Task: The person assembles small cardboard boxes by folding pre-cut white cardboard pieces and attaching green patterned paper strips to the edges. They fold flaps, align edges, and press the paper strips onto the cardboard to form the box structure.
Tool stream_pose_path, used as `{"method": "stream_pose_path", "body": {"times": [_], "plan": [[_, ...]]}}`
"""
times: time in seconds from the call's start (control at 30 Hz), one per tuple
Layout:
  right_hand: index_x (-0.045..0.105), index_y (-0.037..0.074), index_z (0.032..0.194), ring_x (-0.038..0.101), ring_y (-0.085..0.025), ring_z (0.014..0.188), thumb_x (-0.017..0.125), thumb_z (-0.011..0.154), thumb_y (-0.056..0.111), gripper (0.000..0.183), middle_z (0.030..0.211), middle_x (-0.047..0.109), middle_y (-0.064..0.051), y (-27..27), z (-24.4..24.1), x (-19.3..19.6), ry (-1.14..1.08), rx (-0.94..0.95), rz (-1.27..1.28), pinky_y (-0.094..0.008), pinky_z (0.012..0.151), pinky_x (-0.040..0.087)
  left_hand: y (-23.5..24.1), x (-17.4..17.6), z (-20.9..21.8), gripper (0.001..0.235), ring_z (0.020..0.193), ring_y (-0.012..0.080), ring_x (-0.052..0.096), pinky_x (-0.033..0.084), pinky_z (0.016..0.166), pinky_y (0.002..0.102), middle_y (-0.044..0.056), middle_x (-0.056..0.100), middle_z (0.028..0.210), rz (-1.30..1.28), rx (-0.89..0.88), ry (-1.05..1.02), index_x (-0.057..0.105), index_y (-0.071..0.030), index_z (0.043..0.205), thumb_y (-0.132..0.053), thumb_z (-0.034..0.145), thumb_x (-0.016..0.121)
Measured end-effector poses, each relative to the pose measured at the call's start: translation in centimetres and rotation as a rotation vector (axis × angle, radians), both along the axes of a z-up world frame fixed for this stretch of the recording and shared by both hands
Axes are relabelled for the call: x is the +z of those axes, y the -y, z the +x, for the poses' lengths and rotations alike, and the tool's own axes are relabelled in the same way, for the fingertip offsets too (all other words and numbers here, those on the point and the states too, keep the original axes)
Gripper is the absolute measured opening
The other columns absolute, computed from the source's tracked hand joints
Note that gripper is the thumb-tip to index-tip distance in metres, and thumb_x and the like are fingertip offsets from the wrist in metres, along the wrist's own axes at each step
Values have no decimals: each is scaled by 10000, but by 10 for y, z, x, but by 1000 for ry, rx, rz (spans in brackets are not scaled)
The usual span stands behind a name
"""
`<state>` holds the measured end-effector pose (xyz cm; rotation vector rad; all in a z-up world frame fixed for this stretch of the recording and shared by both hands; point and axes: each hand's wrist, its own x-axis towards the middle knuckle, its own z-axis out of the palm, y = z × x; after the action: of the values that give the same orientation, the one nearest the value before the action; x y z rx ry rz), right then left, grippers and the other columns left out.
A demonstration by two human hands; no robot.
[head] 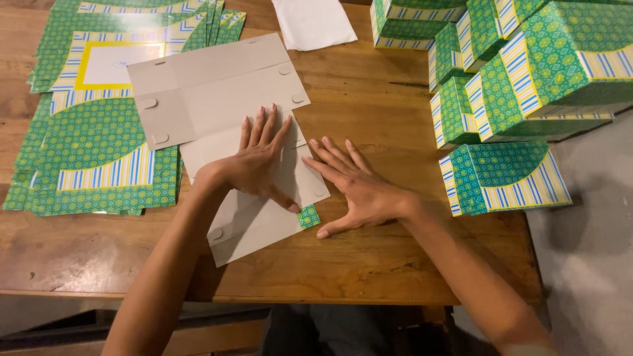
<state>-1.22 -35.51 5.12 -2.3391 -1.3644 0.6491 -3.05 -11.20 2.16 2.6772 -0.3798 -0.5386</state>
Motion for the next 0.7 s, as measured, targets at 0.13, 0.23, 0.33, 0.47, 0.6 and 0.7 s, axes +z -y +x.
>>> {"method": "stream_pose_path", "body": {"times": [0.13, 0.23, 0.33, 0.47, 0.6, 0.7], "plan": [[238, 134, 1610, -6, -369, 1563, 755, 749, 725, 1165, 1703, 64, -157, 1, 2, -10, -8, -25, 20, -588, 1229, -102, 1, 1, 0, 1766, 1528, 466, -201, -188, 1203, 565, 295, -172, 1667, 13, -4, -5, -90, -80, 1639, -857, 396, 895], [261, 137, 1600, 28, -347, 1567, 698, 856, 662, 1010, 1702, 87, -138, 0, 1, -18, 66, -27, 1, -582, 1242, -53, 0, -1, 1, 1780, 1528, 466, -199, -193, 1198, 564, 294, -163, 1669, 1, 8, -3, -81, -81, 1642, -867, 375, 892], [316, 171, 1581, 93, -324, 1562, 618, 924, 640, 862, 1687, 158, -106, -4, -2, -19, 114, -86, 24, -591, 1248, -3, 0, -3, 1, 1770, 1525, 472, -202, -193, 1196, 570, 293, -165, 1670, 16, -2, 11, -86, -86, 1642, -859, 389, 897], [396, 180, 1524, 176, -316, 1547, 583, 972, 585, 709, 1651, 247, -94, -8, -6, -25, 145, -166, 90, -594, 1243, 52, 0, -4, 2, 1737, 1521, 474, -210, -213, 1180, 566, 296, -162, 1671, -5, 6, 12, -69, -83, 1644, -833, 420, 911], [418, 219, 1510, 189, -283, 1550, 564, 960, 627, 700, 1647, 262, -59, -7, -4, -30, 175, -170, 90, -583, 1249, 55, 0, -2, 0, 1740, 1527, 465, -199, -198, 1188, 564, 285, -152, 1677, -15, 8, 21, -56, -83, 1645, -854, 407, 892], [410, 179, 1519, 154, -332, 1555, 619, 948, 580, 729, 1660, 231, -110, -3, -3, -24, 152, -106, 83, -605, 1243, 35, -1, 0, -1, 1729, 1536, 467, -173, -177, 1204, 565, 287, -121, 1681, -14, 14, 28, -31, -84, 1648, -874, 403, 871]]}}
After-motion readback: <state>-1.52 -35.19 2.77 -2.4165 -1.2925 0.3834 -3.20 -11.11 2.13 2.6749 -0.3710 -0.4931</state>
